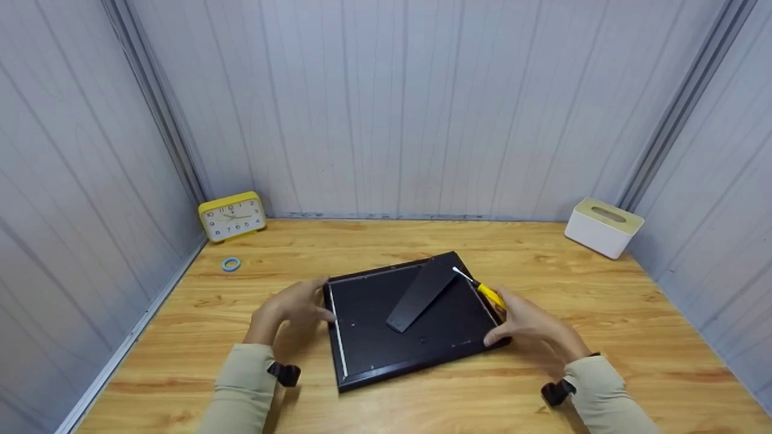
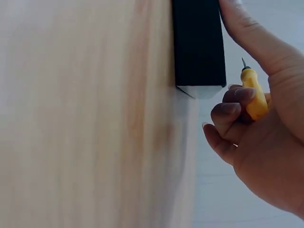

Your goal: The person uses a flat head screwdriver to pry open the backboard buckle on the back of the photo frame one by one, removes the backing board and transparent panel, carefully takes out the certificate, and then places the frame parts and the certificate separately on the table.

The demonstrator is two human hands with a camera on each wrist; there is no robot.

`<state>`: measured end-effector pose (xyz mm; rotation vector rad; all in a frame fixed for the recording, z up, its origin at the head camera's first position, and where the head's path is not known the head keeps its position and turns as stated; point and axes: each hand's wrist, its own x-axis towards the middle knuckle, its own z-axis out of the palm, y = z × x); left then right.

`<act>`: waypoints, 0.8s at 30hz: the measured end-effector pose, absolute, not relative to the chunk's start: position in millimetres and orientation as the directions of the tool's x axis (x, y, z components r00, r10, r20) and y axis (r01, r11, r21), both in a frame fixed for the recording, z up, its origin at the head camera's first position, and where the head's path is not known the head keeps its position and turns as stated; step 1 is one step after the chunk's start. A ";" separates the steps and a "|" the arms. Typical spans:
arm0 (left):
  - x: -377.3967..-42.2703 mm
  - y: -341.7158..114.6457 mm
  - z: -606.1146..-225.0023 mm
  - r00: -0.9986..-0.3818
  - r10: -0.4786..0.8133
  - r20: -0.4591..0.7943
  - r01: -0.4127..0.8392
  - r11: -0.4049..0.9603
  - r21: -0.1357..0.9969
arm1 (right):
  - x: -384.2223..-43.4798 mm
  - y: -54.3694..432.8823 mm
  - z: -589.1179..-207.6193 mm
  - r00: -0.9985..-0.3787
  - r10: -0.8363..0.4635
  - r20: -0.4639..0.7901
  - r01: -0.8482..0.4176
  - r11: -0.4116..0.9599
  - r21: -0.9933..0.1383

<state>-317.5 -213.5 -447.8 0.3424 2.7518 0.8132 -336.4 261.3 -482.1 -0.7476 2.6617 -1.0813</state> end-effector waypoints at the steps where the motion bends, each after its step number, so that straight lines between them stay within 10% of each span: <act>1: -321.9 -215.4 -451.6 -0.941 0.295 -0.166 0.150 0.803 0.577 | -335.1 260.7 -481.2 -0.857 -0.515 0.026 -0.391 0.616 -0.684; 8: -336.2 -216.2 -463.3 -0.927 0.322 -0.191 0.108 0.719 0.687 | -336.7 261.6 -480.8 -0.842 -0.540 -0.003 -0.389 0.611 -0.690; 24: -297.6 -190.5 -438.5 -0.927 0.269 -0.260 0.161 0.914 0.371 | -354.7 261.5 -470.6 -0.879 -0.477 0.024 -0.366 0.640 -0.676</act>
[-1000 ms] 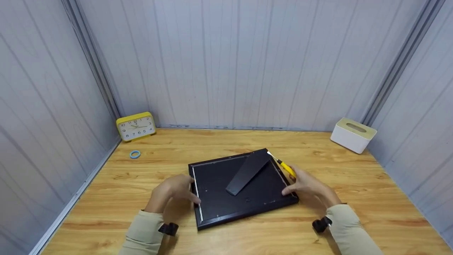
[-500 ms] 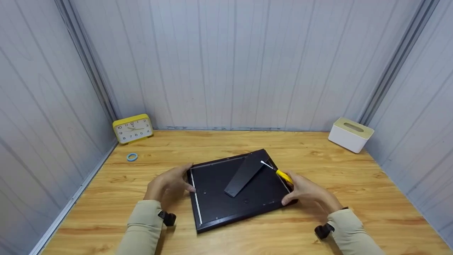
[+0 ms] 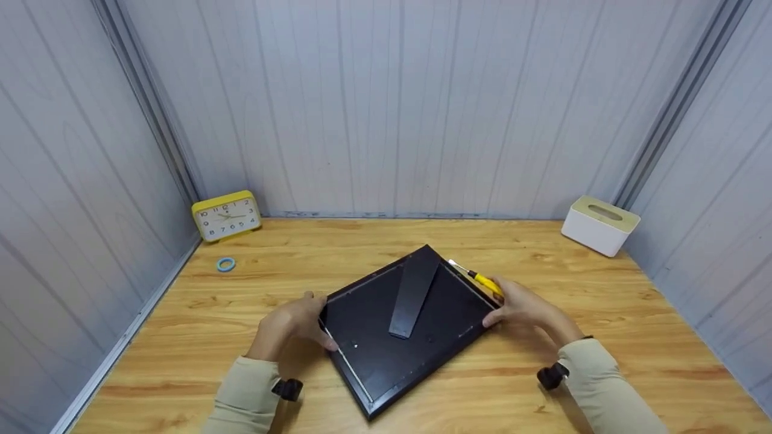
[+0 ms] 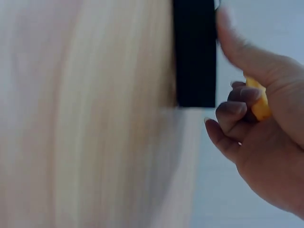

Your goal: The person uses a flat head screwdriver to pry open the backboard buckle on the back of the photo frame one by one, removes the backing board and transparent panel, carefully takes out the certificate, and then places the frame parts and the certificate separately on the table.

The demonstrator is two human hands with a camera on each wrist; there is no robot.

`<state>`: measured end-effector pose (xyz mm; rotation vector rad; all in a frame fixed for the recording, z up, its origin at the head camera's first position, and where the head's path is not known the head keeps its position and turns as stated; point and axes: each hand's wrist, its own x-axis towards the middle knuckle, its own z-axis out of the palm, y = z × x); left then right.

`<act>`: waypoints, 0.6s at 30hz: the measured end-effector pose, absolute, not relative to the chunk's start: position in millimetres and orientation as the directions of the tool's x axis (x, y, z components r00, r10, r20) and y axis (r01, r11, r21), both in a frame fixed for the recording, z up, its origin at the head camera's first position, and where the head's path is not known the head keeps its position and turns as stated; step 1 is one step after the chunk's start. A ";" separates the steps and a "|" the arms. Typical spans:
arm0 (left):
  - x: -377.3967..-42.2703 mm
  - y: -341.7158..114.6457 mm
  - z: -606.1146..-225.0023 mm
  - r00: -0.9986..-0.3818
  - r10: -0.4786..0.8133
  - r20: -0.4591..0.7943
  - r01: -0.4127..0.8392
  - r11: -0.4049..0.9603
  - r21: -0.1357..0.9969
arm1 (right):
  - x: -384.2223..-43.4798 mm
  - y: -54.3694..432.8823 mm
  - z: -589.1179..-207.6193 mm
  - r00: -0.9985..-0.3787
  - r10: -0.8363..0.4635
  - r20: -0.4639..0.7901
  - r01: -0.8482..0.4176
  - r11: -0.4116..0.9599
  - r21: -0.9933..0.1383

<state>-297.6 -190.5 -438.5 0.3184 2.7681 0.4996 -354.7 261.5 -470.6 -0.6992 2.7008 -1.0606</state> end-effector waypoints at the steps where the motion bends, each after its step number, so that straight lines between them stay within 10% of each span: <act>1: -297.4 -192.5 -437.6 -0.926 0.266 -0.267 0.153 0.913 0.378 | -350.3 257.6 -468.5 -0.877 -0.478 0.038 -0.380 0.644 -0.664; 18: -339.7 -214.0 -453.6 -0.865 0.479 -0.149 0.287 0.716 0.636 | -304.3 207.4 -473.0 -0.864 -0.487 0.128 -0.464 0.672 -0.577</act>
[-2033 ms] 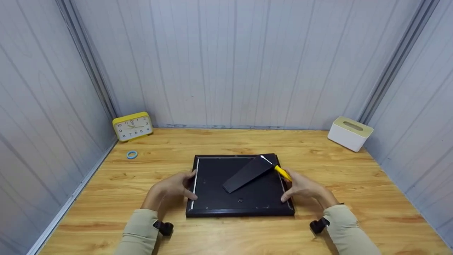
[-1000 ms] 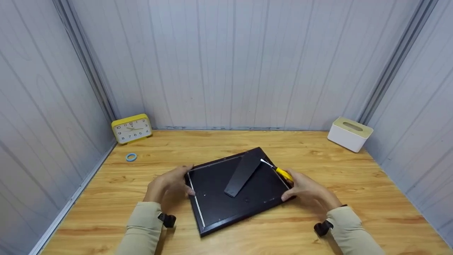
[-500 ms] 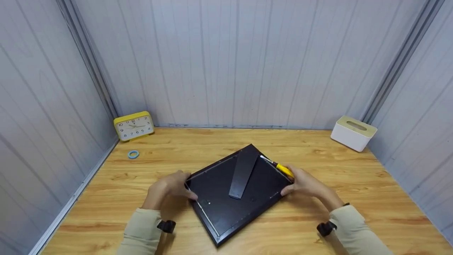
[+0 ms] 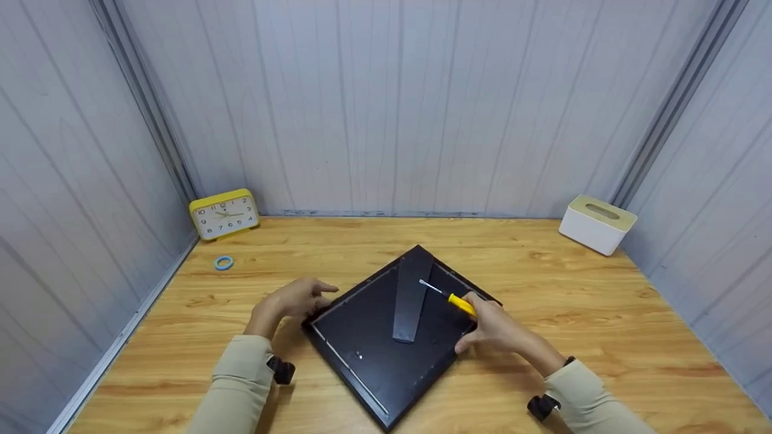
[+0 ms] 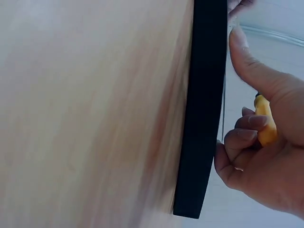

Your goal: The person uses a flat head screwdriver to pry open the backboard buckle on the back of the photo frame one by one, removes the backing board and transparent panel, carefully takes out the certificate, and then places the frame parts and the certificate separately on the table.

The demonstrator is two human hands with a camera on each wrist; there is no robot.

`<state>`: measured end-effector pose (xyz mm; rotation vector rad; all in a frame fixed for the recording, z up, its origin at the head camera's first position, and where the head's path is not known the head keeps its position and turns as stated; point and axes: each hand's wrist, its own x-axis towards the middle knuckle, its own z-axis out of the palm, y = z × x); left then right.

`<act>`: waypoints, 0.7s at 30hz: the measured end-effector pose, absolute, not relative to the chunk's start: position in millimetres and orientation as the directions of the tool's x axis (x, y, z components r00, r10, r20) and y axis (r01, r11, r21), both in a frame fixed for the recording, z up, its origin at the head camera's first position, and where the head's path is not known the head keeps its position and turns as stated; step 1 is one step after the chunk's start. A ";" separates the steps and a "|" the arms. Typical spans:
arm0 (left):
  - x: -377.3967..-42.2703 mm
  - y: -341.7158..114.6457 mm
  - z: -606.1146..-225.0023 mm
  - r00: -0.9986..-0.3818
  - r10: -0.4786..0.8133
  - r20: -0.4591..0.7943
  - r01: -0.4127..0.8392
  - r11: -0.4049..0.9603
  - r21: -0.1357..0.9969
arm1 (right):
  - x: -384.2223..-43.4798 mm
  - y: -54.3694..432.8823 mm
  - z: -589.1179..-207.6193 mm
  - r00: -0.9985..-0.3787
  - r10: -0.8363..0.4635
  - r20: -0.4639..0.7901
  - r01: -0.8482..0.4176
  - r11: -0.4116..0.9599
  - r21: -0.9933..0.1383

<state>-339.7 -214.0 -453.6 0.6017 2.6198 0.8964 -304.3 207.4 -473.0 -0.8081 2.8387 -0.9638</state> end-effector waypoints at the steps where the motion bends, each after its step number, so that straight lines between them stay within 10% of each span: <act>1: -337.8 -214.9 -454.1 -0.856 0.489 -0.167 0.276 0.705 0.653 | -305.3 208.4 -473.8 -0.868 -0.482 0.123 -0.456 0.674 -0.581; 12: -319.1 -200.9 -457.7 -0.680 0.654 -0.331 0.311 0.666 0.678 | -333.0 236.3 -485.8 -0.870 -0.487 -0.078 -0.250 0.572 -0.781; 21: -303.5 -172.8 -456.8 -0.718 0.583 -0.380 0.398 0.792 0.463 | -353.9 242.8 -480.8 -0.797 -0.593 -0.112 -0.297 0.547 -0.783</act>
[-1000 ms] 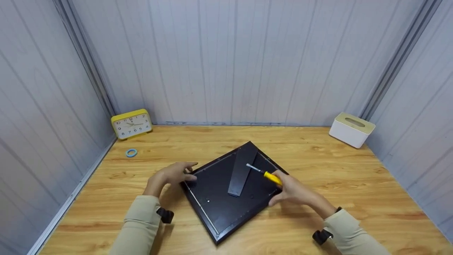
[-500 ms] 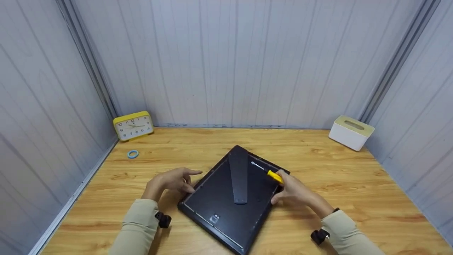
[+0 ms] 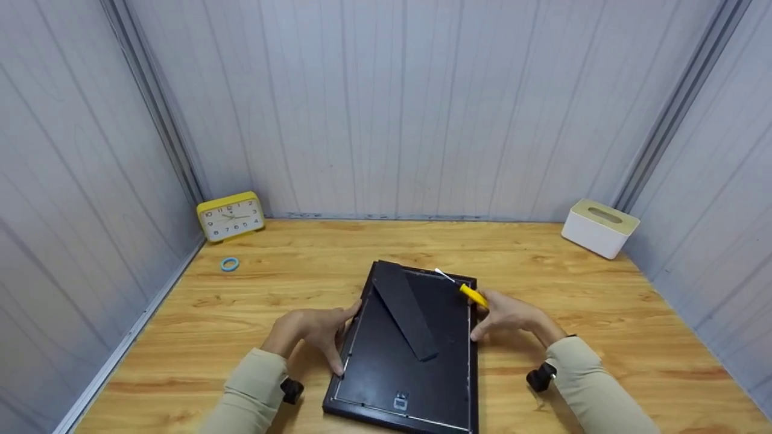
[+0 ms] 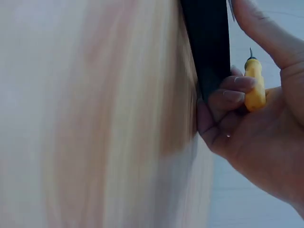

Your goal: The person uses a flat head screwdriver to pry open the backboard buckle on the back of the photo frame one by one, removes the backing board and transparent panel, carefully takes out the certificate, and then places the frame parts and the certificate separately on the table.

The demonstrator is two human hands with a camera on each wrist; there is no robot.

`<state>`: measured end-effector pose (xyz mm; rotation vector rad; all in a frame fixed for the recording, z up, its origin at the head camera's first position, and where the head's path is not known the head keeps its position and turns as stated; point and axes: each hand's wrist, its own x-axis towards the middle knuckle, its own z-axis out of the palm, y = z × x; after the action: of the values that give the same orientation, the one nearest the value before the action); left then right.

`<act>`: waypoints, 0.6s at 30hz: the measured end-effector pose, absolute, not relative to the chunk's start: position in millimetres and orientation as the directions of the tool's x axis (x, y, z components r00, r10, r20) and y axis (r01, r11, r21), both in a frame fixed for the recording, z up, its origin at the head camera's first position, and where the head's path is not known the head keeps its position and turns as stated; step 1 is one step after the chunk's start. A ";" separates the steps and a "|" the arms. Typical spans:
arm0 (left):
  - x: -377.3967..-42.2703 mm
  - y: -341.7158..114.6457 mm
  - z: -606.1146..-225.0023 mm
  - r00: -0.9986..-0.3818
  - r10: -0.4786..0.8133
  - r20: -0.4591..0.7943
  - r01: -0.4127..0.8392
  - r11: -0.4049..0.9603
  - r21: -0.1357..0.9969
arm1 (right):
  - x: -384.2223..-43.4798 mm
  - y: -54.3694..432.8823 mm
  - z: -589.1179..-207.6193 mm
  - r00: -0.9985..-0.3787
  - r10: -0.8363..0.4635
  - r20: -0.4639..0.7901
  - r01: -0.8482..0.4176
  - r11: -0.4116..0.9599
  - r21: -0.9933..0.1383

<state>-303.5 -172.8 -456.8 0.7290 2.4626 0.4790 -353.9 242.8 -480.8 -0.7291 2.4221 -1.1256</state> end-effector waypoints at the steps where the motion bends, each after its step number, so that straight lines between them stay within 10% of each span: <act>1: -301.3 -172.1 -457.4 -0.726 0.577 -0.373 0.403 0.797 0.449 | -355.9 242.9 -481.1 -0.790 -0.604 -0.101 -0.309 0.535 -0.786; 18: -280.7 -159.1 -459.8 -0.797 0.544 -0.263 0.416 0.809 0.415 | -393.0 239.9 -472.2 -0.750 -0.630 -0.200 -0.272 0.570 -0.776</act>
<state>-280.7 -159.1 -459.8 0.7246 2.6231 0.4796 -393.0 239.9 -472.2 -0.7248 2.3439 -1.0466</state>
